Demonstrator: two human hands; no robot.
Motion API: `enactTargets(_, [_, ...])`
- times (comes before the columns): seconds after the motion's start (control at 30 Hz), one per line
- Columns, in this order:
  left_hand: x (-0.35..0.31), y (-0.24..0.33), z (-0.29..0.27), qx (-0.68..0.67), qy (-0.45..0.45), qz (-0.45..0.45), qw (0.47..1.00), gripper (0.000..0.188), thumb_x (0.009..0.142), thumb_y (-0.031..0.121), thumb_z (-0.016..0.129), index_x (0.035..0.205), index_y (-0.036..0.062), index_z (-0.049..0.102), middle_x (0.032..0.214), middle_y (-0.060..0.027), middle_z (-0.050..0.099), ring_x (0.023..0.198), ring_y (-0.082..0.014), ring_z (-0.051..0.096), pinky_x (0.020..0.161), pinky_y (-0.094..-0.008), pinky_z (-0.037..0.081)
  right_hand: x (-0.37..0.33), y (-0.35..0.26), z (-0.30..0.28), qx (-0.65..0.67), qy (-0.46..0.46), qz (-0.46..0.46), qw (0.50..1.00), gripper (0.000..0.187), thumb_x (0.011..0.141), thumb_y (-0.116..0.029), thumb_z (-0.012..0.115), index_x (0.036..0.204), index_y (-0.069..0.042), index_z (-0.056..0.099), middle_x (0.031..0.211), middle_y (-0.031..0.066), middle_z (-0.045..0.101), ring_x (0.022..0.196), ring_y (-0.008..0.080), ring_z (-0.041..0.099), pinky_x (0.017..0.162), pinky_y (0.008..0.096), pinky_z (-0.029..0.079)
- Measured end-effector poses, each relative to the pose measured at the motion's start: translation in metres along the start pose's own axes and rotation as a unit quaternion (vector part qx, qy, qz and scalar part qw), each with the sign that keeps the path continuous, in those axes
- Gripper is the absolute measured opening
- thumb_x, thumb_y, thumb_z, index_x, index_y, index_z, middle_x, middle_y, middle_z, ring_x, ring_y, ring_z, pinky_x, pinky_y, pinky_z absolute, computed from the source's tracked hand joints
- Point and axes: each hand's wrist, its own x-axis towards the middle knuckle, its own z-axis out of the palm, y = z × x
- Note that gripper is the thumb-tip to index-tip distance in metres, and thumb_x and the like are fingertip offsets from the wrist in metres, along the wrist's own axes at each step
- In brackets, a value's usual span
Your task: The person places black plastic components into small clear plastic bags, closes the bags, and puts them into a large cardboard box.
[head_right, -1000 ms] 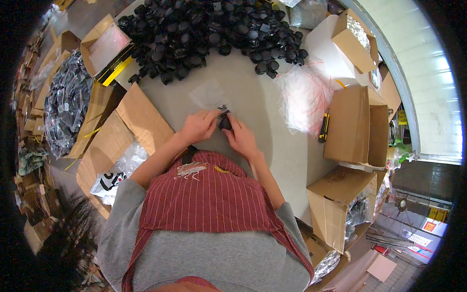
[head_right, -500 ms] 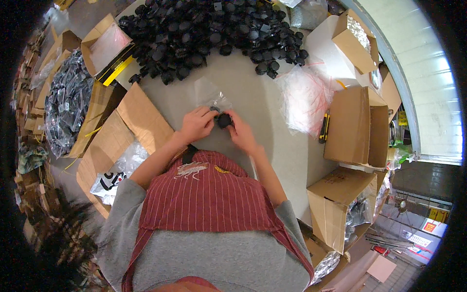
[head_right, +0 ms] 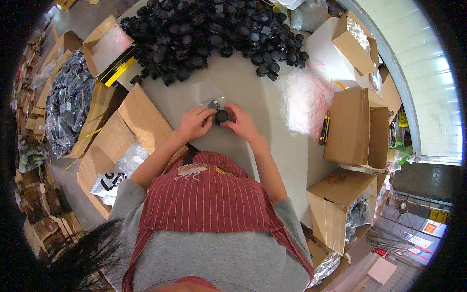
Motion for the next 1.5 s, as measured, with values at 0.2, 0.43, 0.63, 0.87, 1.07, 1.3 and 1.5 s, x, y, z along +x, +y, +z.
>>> enactTargets(0.2, [-0.004, 0.003, -0.002, 0.011, 0.032, 0.002, 0.999, 0.026, 0.075, 0.006, 0.068, 0.101, 0.0129, 0.068, 0.087, -0.0059, 0.066, 0.071, -0.0245, 0.064, 0.059, -0.035, 0.053, 0.001, 0.002, 0.009, 0.039, 0.043, 0.022, 0.998, 0.043, 0.078, -0.009, 0.075, 0.117, -0.006, 0.057, 0.098, 0.0123, 0.067, 0.082, 0.023, 0.067, 0.071, 0.0355, 0.053])
enactTargets(0.43, [-0.014, 0.01, 0.002, 0.056, -0.021, 0.018, 0.998, 0.036, 0.072, 0.007, 0.068, 0.108, 0.0113, 0.064, 0.088, -0.006, 0.064, 0.078, -0.0245, 0.063, 0.063, -0.0352, 0.053, 0.001, 0.008, 0.018, -0.092, 0.156, 0.03, 0.983, 0.016, 0.086, -0.014, 0.067, 0.098, -0.007, 0.059, 0.09, 0.0089, 0.066, 0.077, 0.0279, 0.066, 0.063, 0.0384, 0.052])
enactTargets(0.63, [0.013, 0.023, -0.003, 0.111, -0.033, -0.004, 0.993, 0.044, 0.075, 0.01, 0.07, 0.116, 0.0085, 0.057, 0.105, -0.0106, 0.057, 0.097, -0.0305, 0.058, 0.073, -0.0379, 0.053, 0.003, 0.001, 0.019, -0.252, 0.232, -0.178, 0.922, 0.012, 0.085, -0.012, 0.065, 0.096, -0.009, 0.06, 0.093, 0.0091, 0.06, 0.081, 0.0316, 0.062, 0.063, 0.0429, 0.051])
enactTargets(0.87, [0.025, 0.01, 0.014, 0.102, -0.081, -0.038, 0.991, 0.036, 0.08, 0.016, 0.07, 0.112, 0.0076, 0.056, 0.101, -0.0102, 0.06, 0.094, -0.0311, 0.06, 0.069, -0.0404, 0.053, -0.001, -0.002, 0.027, -0.238, 0.211, -0.133, 0.939, 0.012, 0.083, -0.009, 0.063, 0.094, -0.006, 0.059, 0.094, 0.0103, 0.06, 0.081, 0.0339, 0.062, 0.067, 0.043, 0.051])
enactTargets(1.07, [0.02, -0.002, 0.031, 0.12, -0.048, -0.075, 0.989, 0.028, 0.08, 0.015, 0.068, 0.104, 0.0078, 0.054, 0.089, -0.0069, 0.061, 0.085, -0.0289, 0.063, 0.067, -0.0386, 0.054, 0.007, -0.011, 0.026, -0.223, 0.215, -0.091, 0.946, 0.022, 0.083, -0.015, 0.065, 0.101, -0.007, 0.055, 0.099, 0.0121, 0.061, 0.082, 0.0347, 0.063, 0.067, 0.0435, 0.052])
enactTargets(1.3, [0.008, 0.014, 0.013, 0.147, -0.092, 0.002, 0.985, 0.028, 0.074, 0.007, 0.062, 0.101, 0.0075, 0.055, 0.1, -0.0095, 0.06, 0.093, -0.026, 0.061, 0.061, -0.0363, 0.056, 0.033, 0.002, 0.023, -0.318, 0.127, -0.078, 0.936, 0.027, 0.084, -0.02, 0.066, 0.104, -0.008, 0.053, 0.098, 0.014, 0.062, 0.078, 0.0355, 0.065, 0.062, 0.0449, 0.052])
enactTargets(1.5, [0.0, 0.013, 0.015, 0.146, -0.06, 0.003, 0.987, 0.029, 0.07, 0.004, 0.062, 0.098, 0.0074, 0.056, 0.097, -0.0085, 0.057, 0.094, -0.0264, 0.06, 0.063, -0.0367, 0.055, 0.053, 0.011, 0.03, -0.348, 0.12, -0.168, 0.915, 0.016, 0.088, -0.023, 0.061, 0.091, -0.008, 0.057, 0.078, 0.0126, 0.064, 0.066, 0.0347, 0.064, 0.056, 0.0449, 0.051])
